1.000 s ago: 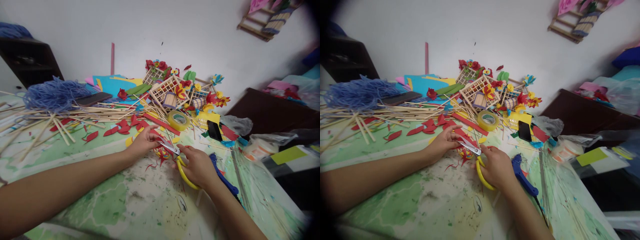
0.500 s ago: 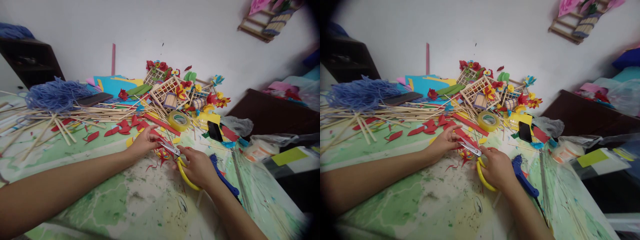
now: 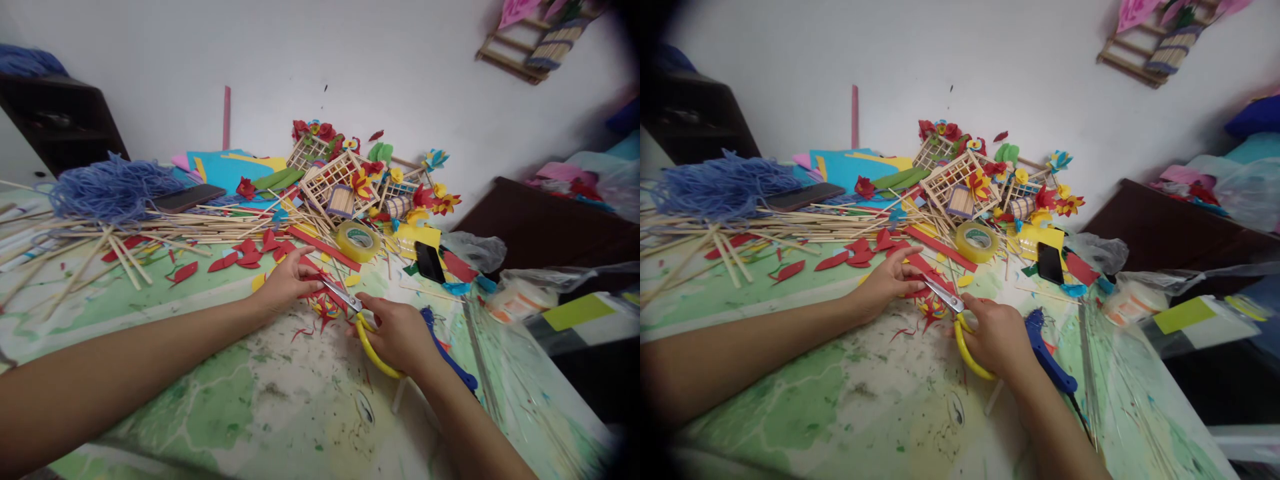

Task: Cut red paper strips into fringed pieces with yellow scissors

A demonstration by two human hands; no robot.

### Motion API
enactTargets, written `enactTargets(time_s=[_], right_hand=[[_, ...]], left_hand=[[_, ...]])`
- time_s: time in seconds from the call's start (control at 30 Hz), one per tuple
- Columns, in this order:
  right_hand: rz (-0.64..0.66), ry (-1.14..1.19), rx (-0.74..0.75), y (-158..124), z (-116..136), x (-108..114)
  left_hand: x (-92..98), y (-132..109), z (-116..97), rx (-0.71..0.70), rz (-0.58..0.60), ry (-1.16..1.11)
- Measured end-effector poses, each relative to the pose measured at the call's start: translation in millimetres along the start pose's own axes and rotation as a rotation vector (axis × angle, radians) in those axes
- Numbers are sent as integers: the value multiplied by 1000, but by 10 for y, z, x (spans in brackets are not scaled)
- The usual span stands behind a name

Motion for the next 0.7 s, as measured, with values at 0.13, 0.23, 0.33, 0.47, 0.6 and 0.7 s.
enactTargets(time_s=[0.13,0.23,0.33,0.47,0.6,0.7], right_hand=[[-17,-4,3,-1,-1,7],[-35,-9,-10,0,-19,13],[-42,-12,-26,2,-36,13],[-44,-11,-30,2,-35,14],[-42,0,-20,-2,-23,10],[-40,6,-15,-5,-21,0]], left_hand=[[8,9,-20,-15,3,-6],[20,18,-37,-28,1,-6],[52,30,-49,-50,-16,12],[87,42,-44,-73,-29,-27],[114,46,-49,-102,-44,-41],[112,51,-48,-107,-37,-45]])
Point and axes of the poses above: each hand's wrist, its own y-axis towards the middle knuckle, its own x-axis out of the back of the hand, z = x × y, the point moved 10 cm from there along y, towards the middle knuckle, and after that the axes turned 1 degree about -x, right-handed, at the moved point
